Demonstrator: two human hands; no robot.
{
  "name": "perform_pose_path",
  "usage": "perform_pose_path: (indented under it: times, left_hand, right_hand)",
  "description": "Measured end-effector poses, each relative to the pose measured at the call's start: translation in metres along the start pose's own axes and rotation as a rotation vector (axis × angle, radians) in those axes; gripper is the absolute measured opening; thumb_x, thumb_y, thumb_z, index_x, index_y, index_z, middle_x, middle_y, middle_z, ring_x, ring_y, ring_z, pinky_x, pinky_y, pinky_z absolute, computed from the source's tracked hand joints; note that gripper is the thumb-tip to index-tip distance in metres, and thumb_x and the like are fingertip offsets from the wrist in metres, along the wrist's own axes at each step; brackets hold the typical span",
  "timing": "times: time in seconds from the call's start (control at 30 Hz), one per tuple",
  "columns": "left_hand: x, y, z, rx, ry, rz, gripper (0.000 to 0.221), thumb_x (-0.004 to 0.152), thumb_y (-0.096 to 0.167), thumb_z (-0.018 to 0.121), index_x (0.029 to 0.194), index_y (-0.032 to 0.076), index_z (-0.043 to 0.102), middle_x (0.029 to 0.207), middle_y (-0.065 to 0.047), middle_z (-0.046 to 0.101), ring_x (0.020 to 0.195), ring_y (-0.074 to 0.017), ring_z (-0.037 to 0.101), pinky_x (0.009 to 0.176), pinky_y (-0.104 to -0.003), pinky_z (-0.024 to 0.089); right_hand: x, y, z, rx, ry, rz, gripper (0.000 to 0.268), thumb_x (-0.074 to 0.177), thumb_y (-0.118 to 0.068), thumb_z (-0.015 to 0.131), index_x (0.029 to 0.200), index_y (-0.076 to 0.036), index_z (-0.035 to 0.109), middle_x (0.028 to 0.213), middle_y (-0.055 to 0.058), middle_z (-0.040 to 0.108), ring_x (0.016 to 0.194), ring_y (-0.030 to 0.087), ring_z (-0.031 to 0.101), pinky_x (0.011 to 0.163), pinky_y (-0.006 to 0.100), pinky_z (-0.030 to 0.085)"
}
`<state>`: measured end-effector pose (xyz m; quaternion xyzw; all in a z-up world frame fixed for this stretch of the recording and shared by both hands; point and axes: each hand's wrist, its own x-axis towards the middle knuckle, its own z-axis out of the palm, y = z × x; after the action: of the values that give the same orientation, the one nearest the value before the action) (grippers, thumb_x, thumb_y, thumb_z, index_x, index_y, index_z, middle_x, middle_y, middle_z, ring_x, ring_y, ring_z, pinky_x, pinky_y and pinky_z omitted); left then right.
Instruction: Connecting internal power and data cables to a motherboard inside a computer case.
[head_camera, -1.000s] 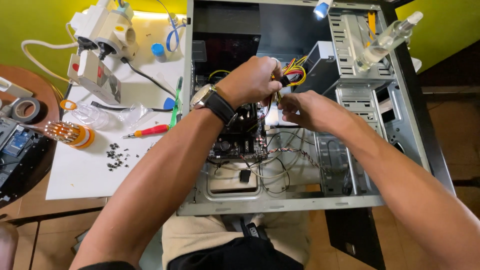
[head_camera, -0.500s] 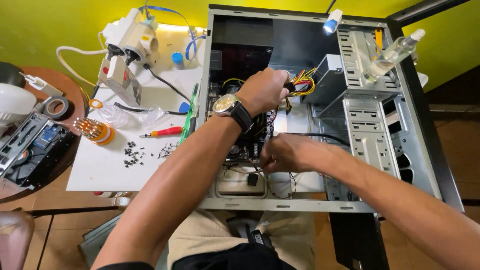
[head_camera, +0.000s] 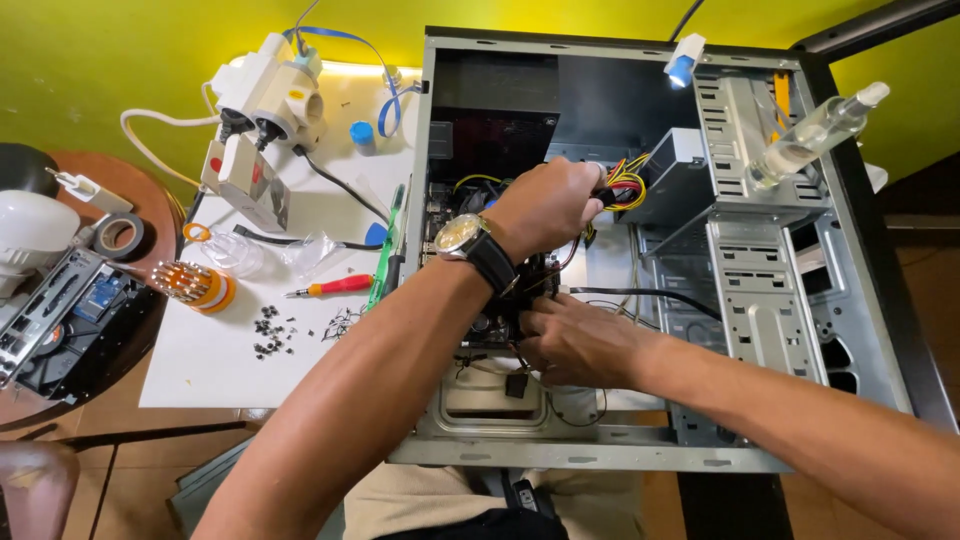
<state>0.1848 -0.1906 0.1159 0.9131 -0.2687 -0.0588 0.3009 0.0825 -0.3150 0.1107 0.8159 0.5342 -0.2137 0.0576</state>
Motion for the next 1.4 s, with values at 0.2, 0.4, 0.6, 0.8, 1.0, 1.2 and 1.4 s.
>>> perform_pose_path:
  times: [0.2, 0.4, 0.6, 0.8, 1.0, 1.2, 1.4]
  left_hand:
    - [0.0, -0.001, 0.001, -0.027, 0.011, 0.038, 0.025, 0.097, 0.024, 0.06, 0.109, 0.004, 0.07, 0.093, -0.02, 0.074, 0.086, -0.0419, 0.075, 0.071, -0.047, 0.063]
    - [-0.004, 0.001, -0.002, -0.069, 0.024, 0.06, 0.026, 0.096, 0.021, 0.06, 0.111, 0.002, 0.069, 0.096, -0.022, 0.075, 0.087, -0.0421, 0.076, 0.071, -0.048, 0.063]
    - [0.002, -0.007, 0.006, -0.067, 0.036, 0.065, 0.025, 0.095, 0.022, 0.061, 0.111, 0.003, 0.069, 0.094, -0.021, 0.075, 0.085, -0.0406, 0.076, 0.069, -0.048, 0.063]
    - [-0.003, -0.001, 0.001, -0.06, 0.013, 0.074, 0.027, 0.096, 0.02, 0.061, 0.113, 0.0, 0.068, 0.098, -0.025, 0.074, 0.089, -0.0436, 0.075, 0.074, -0.05, 0.063]
    - [-0.002, -0.003, 0.003, -0.071, -0.002, 0.064, 0.025, 0.097, 0.019, 0.059, 0.113, 0.002, 0.068, 0.096, -0.021, 0.075, 0.087, -0.0402, 0.076, 0.072, -0.047, 0.063]
    - [-0.002, -0.004, 0.001, -0.047, -0.012, 0.063, 0.025, 0.097, 0.02, 0.061, 0.112, 0.002, 0.069, 0.098, -0.021, 0.075, 0.088, -0.0398, 0.076, 0.071, -0.047, 0.063]
    - [-0.003, -0.003, 0.002, -0.075, 0.023, 0.066, 0.032, 0.096, 0.024, 0.063, 0.11, -0.005, 0.065, 0.098, -0.03, 0.072, 0.091, -0.0511, 0.072, 0.071, -0.056, 0.061]
  right_hand:
    - [0.0, 0.005, 0.03, 0.027, 0.12, -0.081, 0.01, 0.088, -0.03, 0.076, 0.097, -0.028, 0.08, 0.101, 0.005, 0.071, 0.103, 0.027, 0.064, 0.086, 0.043, 0.05]
    - [0.004, -0.002, 0.018, -0.041, 0.145, -0.145, 0.017, 0.098, -0.027, 0.062, 0.105, -0.028, 0.078, 0.1, 0.008, 0.07, 0.098, 0.026, 0.066, 0.087, 0.044, 0.051]
    - [0.003, -0.015, -0.003, -0.198, 0.173, -0.187, 0.018, 0.1, -0.023, 0.058, 0.102, -0.025, 0.076, 0.102, 0.01, 0.071, 0.095, 0.026, 0.068, 0.087, 0.045, 0.053]
    - [0.011, 0.007, 0.036, -0.227, 0.162, -0.225, 0.02, 0.1, -0.021, 0.055, 0.105, -0.028, 0.072, 0.093, 0.006, 0.068, 0.096, 0.025, 0.066, 0.086, 0.046, 0.05]
    - [0.007, -0.006, 0.02, -0.359, 0.142, -0.234, 0.019, 0.098, -0.02, 0.055, 0.097, -0.026, 0.073, 0.095, 0.006, 0.071, 0.1, 0.024, 0.065, 0.093, 0.045, 0.047]
    - [0.015, 0.018, 0.066, -0.222, 0.27, -0.278, 0.015, 0.093, -0.021, 0.06, 0.09, -0.025, 0.075, 0.089, 0.005, 0.071, 0.094, 0.024, 0.066, 0.093, 0.048, 0.045]
    - [0.013, 0.027, 0.014, 0.111, -0.064, 0.142, 0.008, 0.094, -0.019, 0.068, 0.096, -0.017, 0.076, 0.092, 0.009, 0.069, 0.088, 0.026, 0.07, 0.082, 0.043, 0.06]
